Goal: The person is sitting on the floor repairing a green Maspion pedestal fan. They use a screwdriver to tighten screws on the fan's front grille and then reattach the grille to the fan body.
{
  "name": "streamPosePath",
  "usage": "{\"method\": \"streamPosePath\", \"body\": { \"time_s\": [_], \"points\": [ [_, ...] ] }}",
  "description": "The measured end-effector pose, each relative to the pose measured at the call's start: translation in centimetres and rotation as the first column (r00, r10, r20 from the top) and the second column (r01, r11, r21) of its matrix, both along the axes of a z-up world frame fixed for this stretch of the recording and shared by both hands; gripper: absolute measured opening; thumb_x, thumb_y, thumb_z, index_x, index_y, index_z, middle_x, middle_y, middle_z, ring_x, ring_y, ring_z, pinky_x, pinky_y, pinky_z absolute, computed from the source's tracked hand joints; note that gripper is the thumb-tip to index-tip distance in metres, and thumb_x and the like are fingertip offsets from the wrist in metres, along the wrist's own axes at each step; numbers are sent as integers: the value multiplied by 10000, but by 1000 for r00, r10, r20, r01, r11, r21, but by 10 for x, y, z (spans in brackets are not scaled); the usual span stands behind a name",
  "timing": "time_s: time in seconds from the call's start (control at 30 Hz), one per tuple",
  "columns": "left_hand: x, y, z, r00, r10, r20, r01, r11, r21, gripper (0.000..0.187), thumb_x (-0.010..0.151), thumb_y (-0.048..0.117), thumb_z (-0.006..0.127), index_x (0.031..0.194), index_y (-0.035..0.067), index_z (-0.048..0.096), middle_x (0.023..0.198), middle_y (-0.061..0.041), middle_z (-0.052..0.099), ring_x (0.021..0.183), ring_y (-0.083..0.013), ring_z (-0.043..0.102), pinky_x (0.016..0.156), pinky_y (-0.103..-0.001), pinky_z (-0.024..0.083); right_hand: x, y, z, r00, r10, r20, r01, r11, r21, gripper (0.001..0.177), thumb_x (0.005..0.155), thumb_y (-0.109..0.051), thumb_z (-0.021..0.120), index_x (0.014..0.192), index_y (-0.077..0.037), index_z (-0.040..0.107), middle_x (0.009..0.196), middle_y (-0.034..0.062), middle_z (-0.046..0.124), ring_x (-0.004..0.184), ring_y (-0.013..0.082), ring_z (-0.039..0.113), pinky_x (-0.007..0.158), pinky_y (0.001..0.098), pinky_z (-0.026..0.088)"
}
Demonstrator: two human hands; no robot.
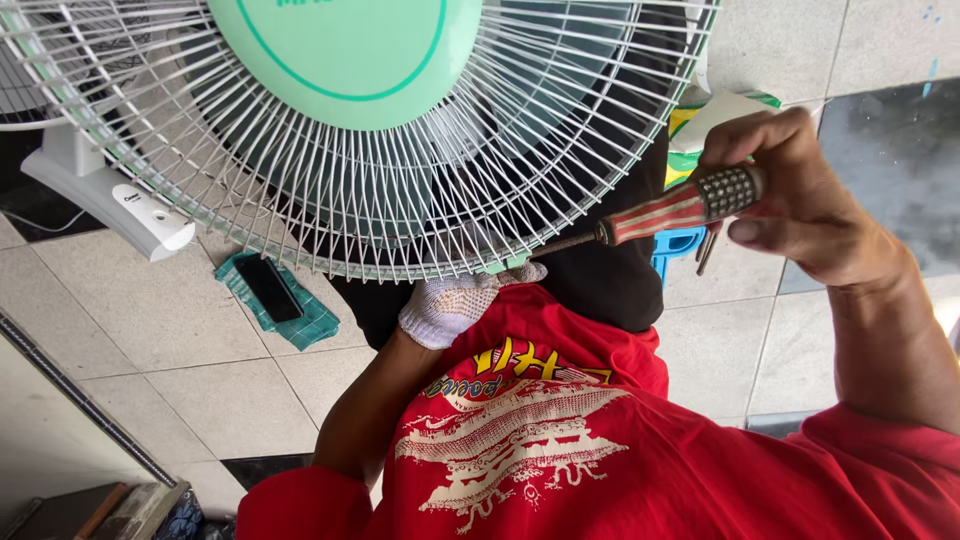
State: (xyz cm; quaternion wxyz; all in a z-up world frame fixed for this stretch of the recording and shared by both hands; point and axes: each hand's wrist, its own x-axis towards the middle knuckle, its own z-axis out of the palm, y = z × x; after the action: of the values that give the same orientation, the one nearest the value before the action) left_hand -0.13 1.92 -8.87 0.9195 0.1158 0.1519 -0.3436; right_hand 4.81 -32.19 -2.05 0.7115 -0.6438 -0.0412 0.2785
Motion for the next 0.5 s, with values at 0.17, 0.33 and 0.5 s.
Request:
{"method": "streamPosePath", "body": {
  "time_s": [0.17,0.33,0.5],
  "points": [
    [-2,-2,-3,999,48,-24,-49,997,-60,295,971,213,523,958,-53,650,936,-205,677,1009,-430,625,1042,-663,364,3,0,0,995,-25,94,25,1000,0,335,904,-230,600,1093,-26,413,884,83,577,630,73,593,539,189,477],
    [1,-1,0,999,12,39,-11,1000,-10,330,978,254,504,946,-33,663,1021,-228,676,1032,-426,619,1065,-655,356,-8,2,-6,986,-60,-155,39,990,-135,203,947,-139,511,1109,-20,478,802,102,553,611,95,497,540,188,451],
    [3,0,2,997,13,-81,-9,999,48,424,935,319,451,1014,-41,660,998,-244,671,960,-436,619,989,-654,363,0,3,0,995,-53,87,46,996,77,358,971,-154,591,1178,-24,330,1048,151,490,811,139,544,678,256,510]
  ]
}}
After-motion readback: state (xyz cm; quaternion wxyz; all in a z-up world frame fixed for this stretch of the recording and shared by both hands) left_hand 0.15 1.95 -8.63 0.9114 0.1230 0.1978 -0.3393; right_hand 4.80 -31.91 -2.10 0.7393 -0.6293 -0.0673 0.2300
